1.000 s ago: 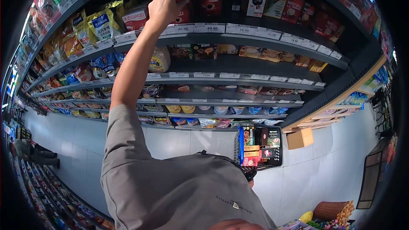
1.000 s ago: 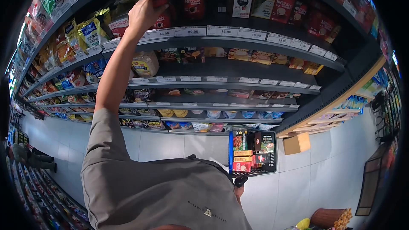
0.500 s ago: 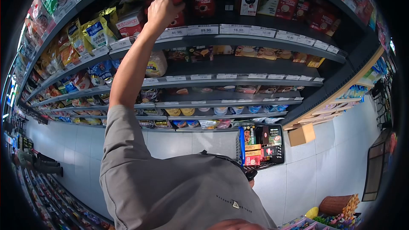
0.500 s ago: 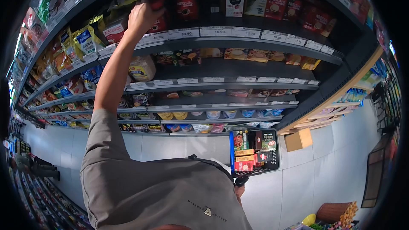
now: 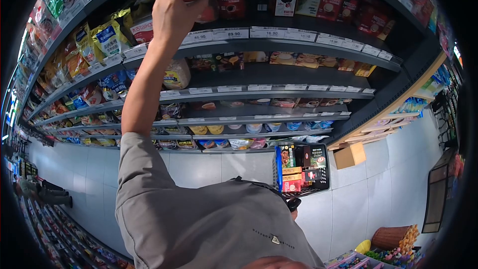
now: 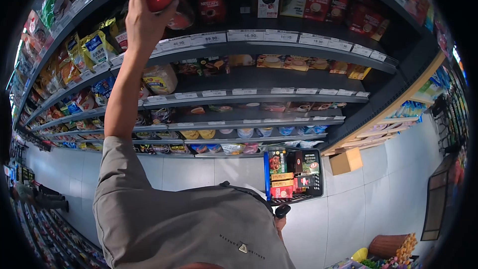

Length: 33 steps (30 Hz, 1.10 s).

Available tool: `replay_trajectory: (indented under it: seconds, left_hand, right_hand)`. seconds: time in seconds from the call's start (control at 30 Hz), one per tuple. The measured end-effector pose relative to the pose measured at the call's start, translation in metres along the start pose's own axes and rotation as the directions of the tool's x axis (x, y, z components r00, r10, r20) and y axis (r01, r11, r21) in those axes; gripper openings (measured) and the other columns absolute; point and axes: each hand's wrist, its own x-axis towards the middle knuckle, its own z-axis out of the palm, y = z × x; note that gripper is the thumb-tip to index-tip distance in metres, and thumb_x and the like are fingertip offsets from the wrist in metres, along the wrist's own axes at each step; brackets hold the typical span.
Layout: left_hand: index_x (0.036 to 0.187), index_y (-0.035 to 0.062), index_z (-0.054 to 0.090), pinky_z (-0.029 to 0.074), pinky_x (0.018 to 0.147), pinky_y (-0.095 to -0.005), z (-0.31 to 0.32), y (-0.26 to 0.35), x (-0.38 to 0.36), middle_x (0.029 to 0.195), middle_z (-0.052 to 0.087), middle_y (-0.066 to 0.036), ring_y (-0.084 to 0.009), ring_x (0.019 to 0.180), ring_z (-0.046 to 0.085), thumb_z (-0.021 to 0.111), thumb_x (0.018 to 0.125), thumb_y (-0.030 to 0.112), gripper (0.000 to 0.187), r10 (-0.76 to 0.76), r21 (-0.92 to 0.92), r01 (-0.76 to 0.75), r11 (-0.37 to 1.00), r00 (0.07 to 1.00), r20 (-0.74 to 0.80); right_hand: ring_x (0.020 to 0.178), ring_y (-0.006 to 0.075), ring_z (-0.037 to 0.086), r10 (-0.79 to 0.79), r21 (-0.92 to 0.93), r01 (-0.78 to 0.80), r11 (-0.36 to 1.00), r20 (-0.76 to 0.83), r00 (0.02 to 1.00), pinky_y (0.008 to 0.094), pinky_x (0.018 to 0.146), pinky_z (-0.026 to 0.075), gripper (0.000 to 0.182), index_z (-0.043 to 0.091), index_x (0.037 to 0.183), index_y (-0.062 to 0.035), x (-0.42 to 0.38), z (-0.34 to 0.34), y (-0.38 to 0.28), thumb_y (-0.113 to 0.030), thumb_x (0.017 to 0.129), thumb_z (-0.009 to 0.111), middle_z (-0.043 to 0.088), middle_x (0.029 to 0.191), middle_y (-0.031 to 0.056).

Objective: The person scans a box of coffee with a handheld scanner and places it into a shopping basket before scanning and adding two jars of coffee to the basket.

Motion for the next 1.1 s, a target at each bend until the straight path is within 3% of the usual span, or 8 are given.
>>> replay_trajectory:
  seconds: [0.1,0.2,0.23,0.3,0.57,0.73,0.9,1.1]
  left_hand:
    - [0.117,0.0002,0.056,0.052,0.073,-0.0311,-0.023,0.011,-0.008,0.104,0.063,-0.014,-0.0207,0.084,0.064,0.082,0.07,0.024,0.058,-0.026,-0.162,0.014,0.987,0.997,-0.071]
    - [0.117,-0.0024,0.055,0.051,0.078,-0.0268,-0.05,0.044,-0.027,0.1,0.065,-0.012,-0.0146,0.09,0.062,0.079,0.074,0.025,0.056,-0.356,-0.522,0.482,0.704,0.875,0.327]
    - [0.117,-0.0022,0.056,0.051,0.078,-0.0259,-0.05,0.054,-0.038,0.097,0.065,-0.009,-0.0117,0.089,0.061,0.078,0.076,0.023,0.053,-0.358,-0.618,0.543,0.569,0.84,0.408]
    - [0.118,-0.0028,0.055,0.05,0.082,-0.026,-0.049,0.075,-0.063,0.103,0.063,-0.009,-0.0121,0.093,0.06,0.077,0.077,0.018,0.051,-0.312,-0.68,0.574,0.457,0.819,0.481]
    - [0.122,-0.0051,0.048,0.046,0.092,-0.0307,-0.042,0.2,-0.157,0.113,0.058,-0.011,-0.0156,0.1,0.058,0.076,0.074,0.006,0.057,-0.12,-0.555,0.827,-0.094,0.544,0.831]
    - [0.115,-0.0038,0.054,0.049,0.086,-0.0313,-0.029,0.253,-0.193,0.108,0.06,-0.011,-0.0176,0.098,0.06,0.079,0.071,0.014,0.054,-0.007,-0.491,0.871,-0.025,0.491,0.871]
    - [0.116,-0.0024,0.055,0.048,0.087,-0.0291,-0.027,0.283,-0.205,0.106,0.061,-0.009,-0.0152,0.097,0.059,0.08,0.07,0.015,0.055,0.08,-0.512,0.834,0.206,0.507,0.858]
    - [0.113,-0.0026,0.057,0.049,0.084,-0.0287,-0.024,0.312,-0.213,0.101,0.062,-0.008,-0.0146,0.092,0.06,0.081,0.069,0.017,0.054,0.116,-0.56,0.8,0.216,0.548,0.828]
  right_hand:
    - [0.089,0.0306,0.065,-0.008,0.078,0.013,0.997,-0.064,0.998,0.0379,0.083,0.048,0.047,0.06,0.104,-0.0001,0.002,-0.013,-0.022,-0.012,0.063,0.079,0.068,0.095,0.0156]
    - [0.083,0.0244,0.064,-0.098,0.125,0.111,0.986,-0.105,0.99,0.0344,0.079,0.049,0.043,0.06,0.104,0.0012,-0.019,-0.057,-0.154,-0.009,0.067,0.077,0.067,0.091,0.0137]
    - [0.075,0.0173,0.062,0.016,0.297,-0.008,0.955,-0.024,1.0,0.0315,0.072,0.049,0.036,0.061,0.1,0.0014,-0.015,-0.067,-0.179,-0.011,0.07,0.076,0.067,0.085,0.0093]
    - [0.058,0.0122,0.057,-0.127,0.342,0.145,0.928,-0.076,0.989,0.0273,0.053,0.045,0.018,0.064,0.082,0.0008,0.003,-0.082,-0.209,-0.014,0.076,0.072,0.063,0.068,0.0045]
    - [0.079,0.0262,0.067,-0.34,0.858,0.011,0.514,0.192,0.921,0.0303,0.06,0.051,0.052,0.041,0.129,0.0034,-0.039,-0.152,-0.397,-0.019,0.086,0.059,0.062,0.112,0.0227]
    - [0.085,0.0235,0.065,-0.409,0.944,-0.057,0.326,0.195,0.891,0.0273,0.062,0.052,0.06,0.036,0.138,-0.0007,-0.055,-0.155,-0.423,-0.029,0.09,0.058,0.05,0.131,0.0218]
    - [0.071,0.0188,0.06,-0.351,0.938,-0.24,0.249,0.319,0.88,0.0295,0.063,0.049,0.051,0.045,0.128,0.0002,-0.064,-0.162,-0.418,-0.034,0.092,0.055,0.062,0.101,0.0147]
    - [0.089,0.0215,0.059,-0.357,0.9,-0.396,0.182,0.435,0.826,0.0284,0.059,0.046,0.048,0.047,0.127,-0.0005,-0.055,-0.163,-0.388,-0.037,0.096,0.046,0.059,0.115,0.0151]
